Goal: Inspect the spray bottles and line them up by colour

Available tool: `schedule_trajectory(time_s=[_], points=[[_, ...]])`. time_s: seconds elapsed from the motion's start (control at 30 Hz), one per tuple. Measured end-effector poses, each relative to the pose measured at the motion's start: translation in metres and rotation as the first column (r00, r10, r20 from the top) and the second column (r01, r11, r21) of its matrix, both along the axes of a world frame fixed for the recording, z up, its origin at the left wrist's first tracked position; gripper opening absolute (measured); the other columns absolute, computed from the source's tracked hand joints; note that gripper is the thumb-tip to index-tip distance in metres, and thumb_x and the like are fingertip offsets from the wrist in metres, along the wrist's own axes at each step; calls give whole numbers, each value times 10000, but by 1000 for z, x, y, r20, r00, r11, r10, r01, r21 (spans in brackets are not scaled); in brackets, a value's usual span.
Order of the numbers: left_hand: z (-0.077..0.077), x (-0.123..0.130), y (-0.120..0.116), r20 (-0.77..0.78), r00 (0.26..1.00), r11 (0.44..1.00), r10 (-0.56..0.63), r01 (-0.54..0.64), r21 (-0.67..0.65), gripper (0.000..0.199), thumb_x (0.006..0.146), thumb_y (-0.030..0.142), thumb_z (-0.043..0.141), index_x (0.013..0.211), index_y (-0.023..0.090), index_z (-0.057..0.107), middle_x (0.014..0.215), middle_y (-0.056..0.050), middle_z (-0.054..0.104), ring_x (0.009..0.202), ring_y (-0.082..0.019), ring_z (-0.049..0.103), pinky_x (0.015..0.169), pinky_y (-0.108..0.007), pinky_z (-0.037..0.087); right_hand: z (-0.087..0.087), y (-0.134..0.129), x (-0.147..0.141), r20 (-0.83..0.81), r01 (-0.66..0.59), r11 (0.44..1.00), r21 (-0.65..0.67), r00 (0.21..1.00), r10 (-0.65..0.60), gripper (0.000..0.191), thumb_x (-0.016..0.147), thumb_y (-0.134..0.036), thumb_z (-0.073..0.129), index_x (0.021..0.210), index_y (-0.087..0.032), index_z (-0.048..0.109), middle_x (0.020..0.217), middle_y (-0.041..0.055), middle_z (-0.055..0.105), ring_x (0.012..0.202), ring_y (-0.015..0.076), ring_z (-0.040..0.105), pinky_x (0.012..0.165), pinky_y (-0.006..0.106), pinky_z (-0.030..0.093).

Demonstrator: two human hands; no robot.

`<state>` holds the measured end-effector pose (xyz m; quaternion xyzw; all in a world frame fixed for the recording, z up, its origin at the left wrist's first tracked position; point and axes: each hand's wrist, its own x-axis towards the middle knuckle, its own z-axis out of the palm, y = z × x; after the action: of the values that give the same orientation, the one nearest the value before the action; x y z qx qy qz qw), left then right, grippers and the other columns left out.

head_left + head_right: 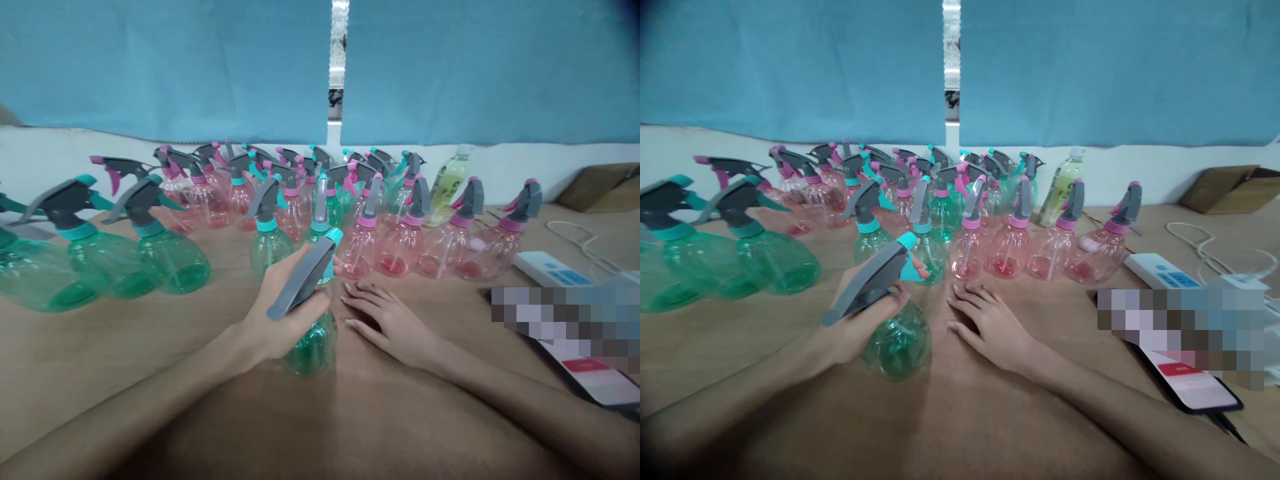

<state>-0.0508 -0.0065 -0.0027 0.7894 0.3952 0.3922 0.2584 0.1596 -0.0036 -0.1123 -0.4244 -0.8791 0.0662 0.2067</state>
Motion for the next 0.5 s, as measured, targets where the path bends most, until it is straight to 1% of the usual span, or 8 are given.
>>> schedule_trajectory(time_s=[0.1,0.17,0.27,0.37,0.5], points=[[0,0,0,10,999,999,-31,30,9,54,733,183,484,749,217,445,729,19,543,635,-135,508,586,-270,414,-1,0,0,3,2,1000,2,1000,-2,433,935,-422,445,1316,-226,508,1372,65,524,1295,261,430,1072,518,329],[1,0,0,16,999,999,-39,39,6,62,731,191,487,784,219,473,772,5,570,673,-149,534,627,-283,442,-1,0,0,10,6,1000,4,1000,-6,434,936,-427,441,1315,-226,507,1378,59,518,1299,258,425,1076,515,326],[1,0,0,16,999,999,-33,33,-11,56,725,200,492,778,216,482,774,0,581,678,-159,552,621,-292,458,-2,1,1,9,1,1000,10,1000,-1,434,937,-432,437,1312,-226,508,1381,54,514,1304,254,418,1085,511,317],[1,0,0,39,998,999,-50,49,3,66,724,179,493,786,202,492,761,5,568,657,-145,546,606,-280,458,-2,1,1,18,-3,1000,6,1000,3,443,937,-434,436,1319,-219,502,1384,54,511,1305,248,417,1090,502,313],[0,0,1,50,997,998,-59,57,30,97,716,163,490,806,198,501,773,8,561,686,-142,549,621,-270,451,-1,1,1,24,6,1000,-1,1000,-6,439,938,-431,436,1316,-218,506,1390,53,505,1307,251,413,1085,502,318]])
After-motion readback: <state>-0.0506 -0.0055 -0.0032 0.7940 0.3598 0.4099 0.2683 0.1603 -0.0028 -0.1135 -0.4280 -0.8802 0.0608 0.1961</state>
